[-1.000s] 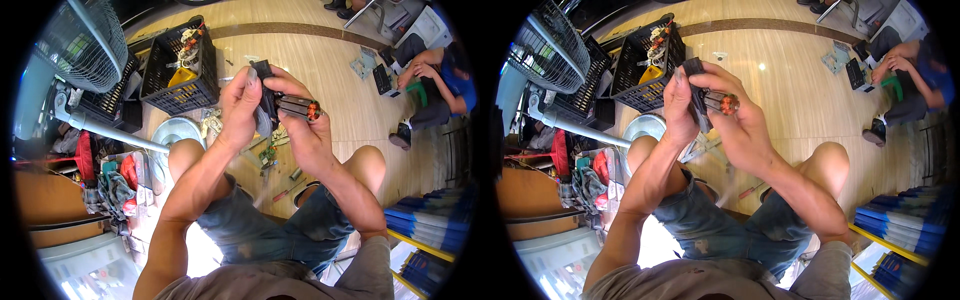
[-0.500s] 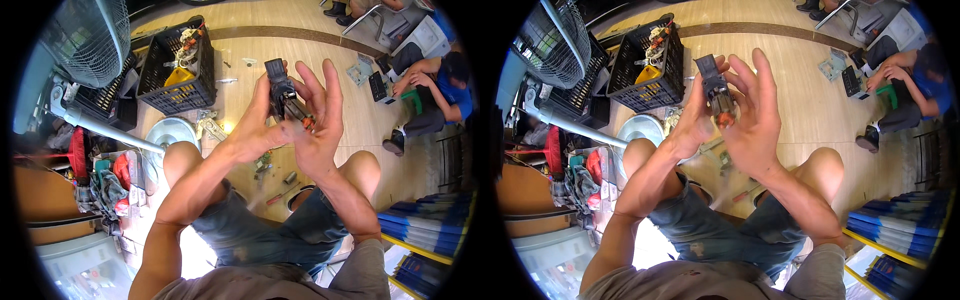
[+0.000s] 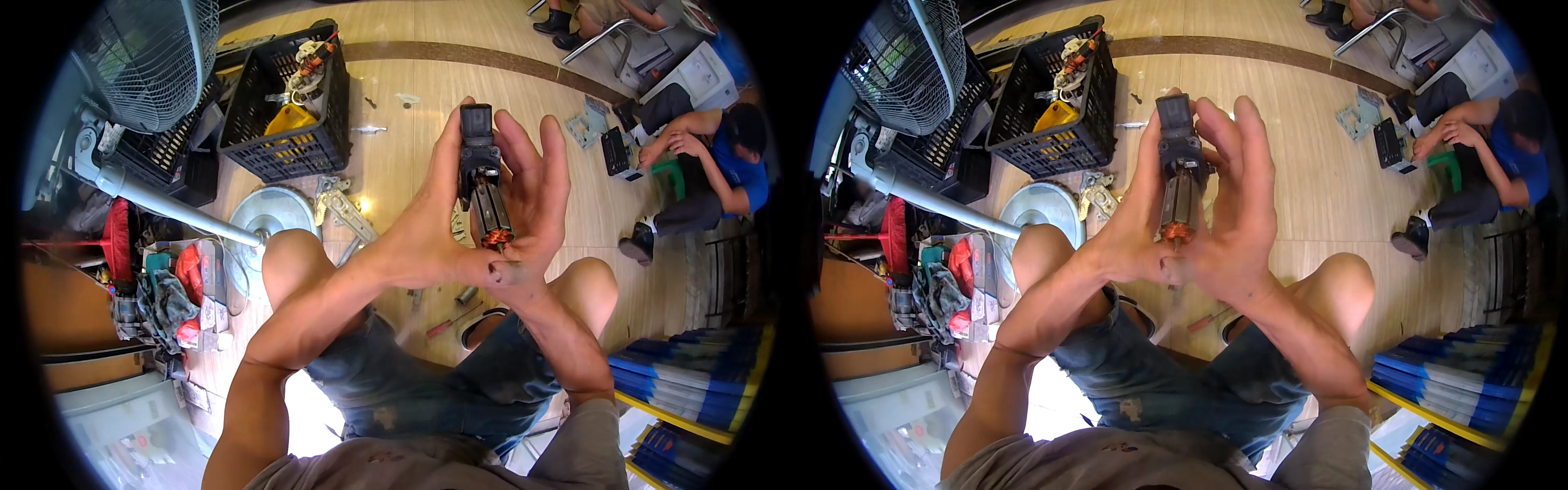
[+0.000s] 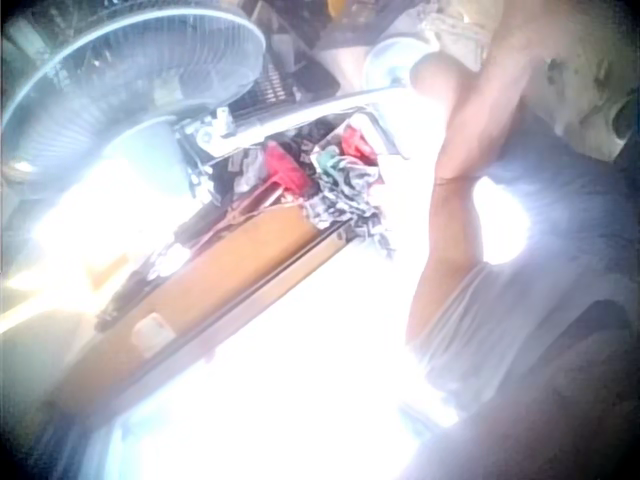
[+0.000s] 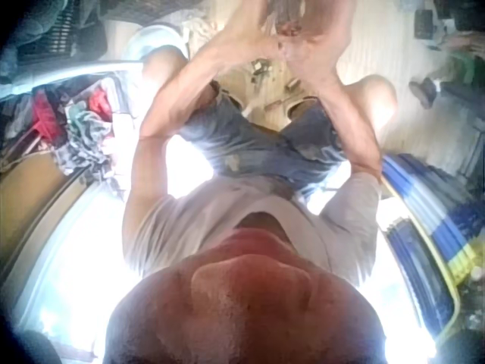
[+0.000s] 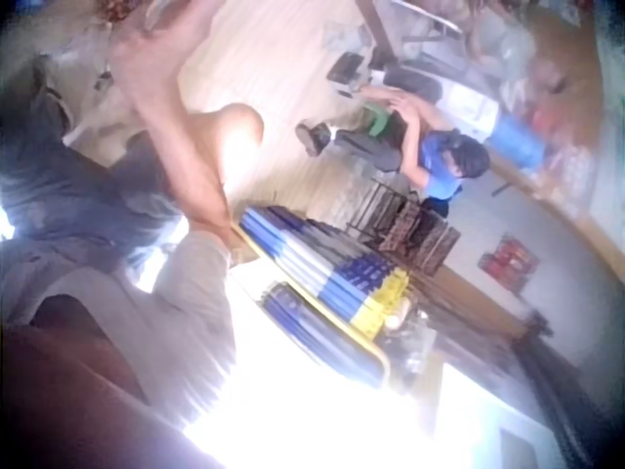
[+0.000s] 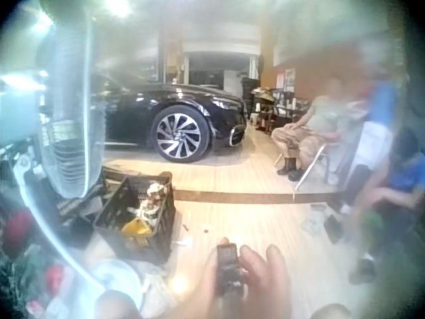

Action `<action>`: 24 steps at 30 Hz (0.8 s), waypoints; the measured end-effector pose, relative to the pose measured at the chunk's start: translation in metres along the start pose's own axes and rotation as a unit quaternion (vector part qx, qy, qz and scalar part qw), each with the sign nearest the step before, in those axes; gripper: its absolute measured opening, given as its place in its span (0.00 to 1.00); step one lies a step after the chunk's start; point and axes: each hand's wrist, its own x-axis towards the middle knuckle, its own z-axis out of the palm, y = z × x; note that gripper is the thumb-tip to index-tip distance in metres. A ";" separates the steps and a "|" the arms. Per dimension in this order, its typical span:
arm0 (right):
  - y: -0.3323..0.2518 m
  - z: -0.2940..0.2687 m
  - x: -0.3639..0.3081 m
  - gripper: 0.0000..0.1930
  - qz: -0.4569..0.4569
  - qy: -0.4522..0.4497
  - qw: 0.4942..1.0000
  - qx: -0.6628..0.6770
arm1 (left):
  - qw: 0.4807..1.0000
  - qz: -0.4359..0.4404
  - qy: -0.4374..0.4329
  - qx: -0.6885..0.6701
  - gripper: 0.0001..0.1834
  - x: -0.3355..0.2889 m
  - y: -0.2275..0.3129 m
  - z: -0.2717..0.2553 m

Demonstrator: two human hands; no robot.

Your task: The person disassembles a small electric motor using a screwdriver to pry open the housing and remove internal components.

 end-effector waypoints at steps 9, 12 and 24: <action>0.000 -0.003 0.001 0.46 0.003 -0.030 0.999 0.015 | 0.999 0.042 0.012 0.018 0.76 -0.005 -0.004 0.001; -0.007 -0.003 -0.002 0.45 0.053 -0.043 0.996 -0.064 | 0.999 0.036 0.012 0.002 0.75 -0.007 -0.004 0.001; -0.016 -0.008 0.003 0.31 0.107 -0.053 0.975 -0.189 | 0.996 0.076 0.010 0.047 0.76 -0.001 -0.005 -0.003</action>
